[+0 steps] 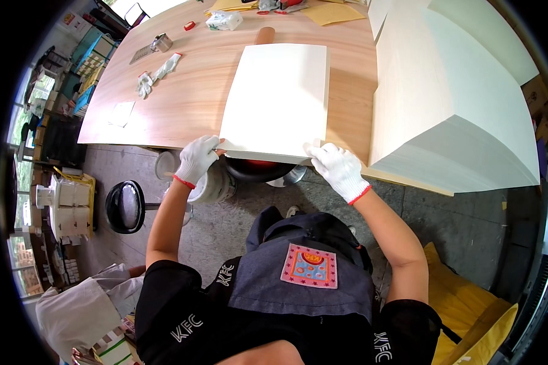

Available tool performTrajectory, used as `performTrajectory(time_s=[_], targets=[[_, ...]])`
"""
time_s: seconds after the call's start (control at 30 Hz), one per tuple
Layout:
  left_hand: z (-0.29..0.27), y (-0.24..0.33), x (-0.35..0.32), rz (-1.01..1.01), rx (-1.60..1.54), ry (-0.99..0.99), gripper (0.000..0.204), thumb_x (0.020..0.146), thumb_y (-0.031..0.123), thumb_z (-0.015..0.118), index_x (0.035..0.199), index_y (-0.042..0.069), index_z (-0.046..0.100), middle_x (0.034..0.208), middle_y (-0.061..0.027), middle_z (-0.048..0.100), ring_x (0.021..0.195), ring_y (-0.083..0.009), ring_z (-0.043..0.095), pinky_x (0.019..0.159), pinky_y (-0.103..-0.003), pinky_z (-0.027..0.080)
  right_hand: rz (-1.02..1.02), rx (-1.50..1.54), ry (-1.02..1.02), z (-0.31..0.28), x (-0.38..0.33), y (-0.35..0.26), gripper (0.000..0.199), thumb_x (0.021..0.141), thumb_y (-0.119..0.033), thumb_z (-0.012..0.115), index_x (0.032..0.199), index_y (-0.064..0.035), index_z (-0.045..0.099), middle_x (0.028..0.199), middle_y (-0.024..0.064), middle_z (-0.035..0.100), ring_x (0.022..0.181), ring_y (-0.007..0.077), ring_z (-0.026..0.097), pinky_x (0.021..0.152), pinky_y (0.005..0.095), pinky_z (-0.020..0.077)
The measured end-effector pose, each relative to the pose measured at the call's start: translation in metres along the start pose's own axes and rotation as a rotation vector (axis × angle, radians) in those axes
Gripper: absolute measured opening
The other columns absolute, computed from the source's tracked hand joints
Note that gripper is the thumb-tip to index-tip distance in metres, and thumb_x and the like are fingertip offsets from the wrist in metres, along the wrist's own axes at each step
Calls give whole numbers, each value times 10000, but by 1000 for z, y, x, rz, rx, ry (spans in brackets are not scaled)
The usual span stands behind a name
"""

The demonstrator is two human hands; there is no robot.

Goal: The person assembles white paper boxes by hand. They fold the flaps of the flat-packed boxes into shape, align the edges, and secure the structure. The person handles the boxes one at a time, repeatedly folding and adjusting the sides to form a finished container.

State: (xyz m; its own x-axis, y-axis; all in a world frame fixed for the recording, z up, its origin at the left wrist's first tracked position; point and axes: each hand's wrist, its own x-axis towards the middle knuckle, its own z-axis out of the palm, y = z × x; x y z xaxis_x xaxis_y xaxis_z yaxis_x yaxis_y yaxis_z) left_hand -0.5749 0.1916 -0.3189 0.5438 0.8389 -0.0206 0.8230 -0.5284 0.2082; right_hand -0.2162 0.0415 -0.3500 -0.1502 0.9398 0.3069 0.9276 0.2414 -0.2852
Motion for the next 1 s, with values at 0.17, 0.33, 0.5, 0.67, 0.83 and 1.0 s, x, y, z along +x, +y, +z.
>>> performTrajectory(time_s=[0.17, 0.33, 0.5, 0.67, 0.83, 1.0], targets=[[8, -11, 1, 93, 52, 49, 248, 873, 344, 727, 1047, 170, 699, 917, -48, 687, 896, -288, 689, 768, -419, 549, -115, -46, 150, 11, -2, 5, 344, 866, -205, 712, 1202, -267, 670, 809, 14, 543, 688, 204, 632, 600, 351, 528], [10, -9, 1, 231, -7, 204, 219, 865, 252, 744, 824, 89, 602, 767, -88, 612, 758, -318, 636, 651, -431, 500, -135, -36, 189, 13, -4, 6, 361, 845, -188, 728, 1193, -263, 664, 814, 14, 533, 683, 200, 623, 584, 352, 511], [11, -11, 2, 256, 19, 212, 220, 874, 248, 737, 803, 91, 601, 761, -84, 618, 747, -309, 638, 636, -422, 503, -117, -33, 186, 13, -5, 5, 339, 842, -178, 737, 1167, -259, 684, 800, 12, 533, 689, 204, 620, 589, 353, 510], [12, -17, 2, 253, 94, 168, 198, 865, 315, 735, 994, 167, 706, 853, -40, 690, 819, -267, 698, 686, -404, 565, -127, 59, 192, 8, -2, 6, 295, 856, -173, 749, 1139, -244, 709, 794, 7, 542, 698, 205, 623, 599, 351, 508], [11, -15, 2, 263, 152, 154, 186, 876, 313, 727, 987, 165, 710, 862, -42, 694, 816, -260, 699, 662, -391, 566, -107, 75, 156, 11, -5, 10, 295, 852, -183, 761, 1138, -241, 722, 791, 4, 543, 707, 199, 623, 600, 348, 505], [13, -16, 0, 287, 144, 167, 181, 881, 301, 723, 991, 158, 712, 868, -45, 695, 817, -264, 697, 671, -391, 564, -119, 11, 185, 12, -8, 6, 296, 846, -185, 769, 1134, -236, 720, 816, -3, 553, 717, 186, 626, 599, 339, 500]])
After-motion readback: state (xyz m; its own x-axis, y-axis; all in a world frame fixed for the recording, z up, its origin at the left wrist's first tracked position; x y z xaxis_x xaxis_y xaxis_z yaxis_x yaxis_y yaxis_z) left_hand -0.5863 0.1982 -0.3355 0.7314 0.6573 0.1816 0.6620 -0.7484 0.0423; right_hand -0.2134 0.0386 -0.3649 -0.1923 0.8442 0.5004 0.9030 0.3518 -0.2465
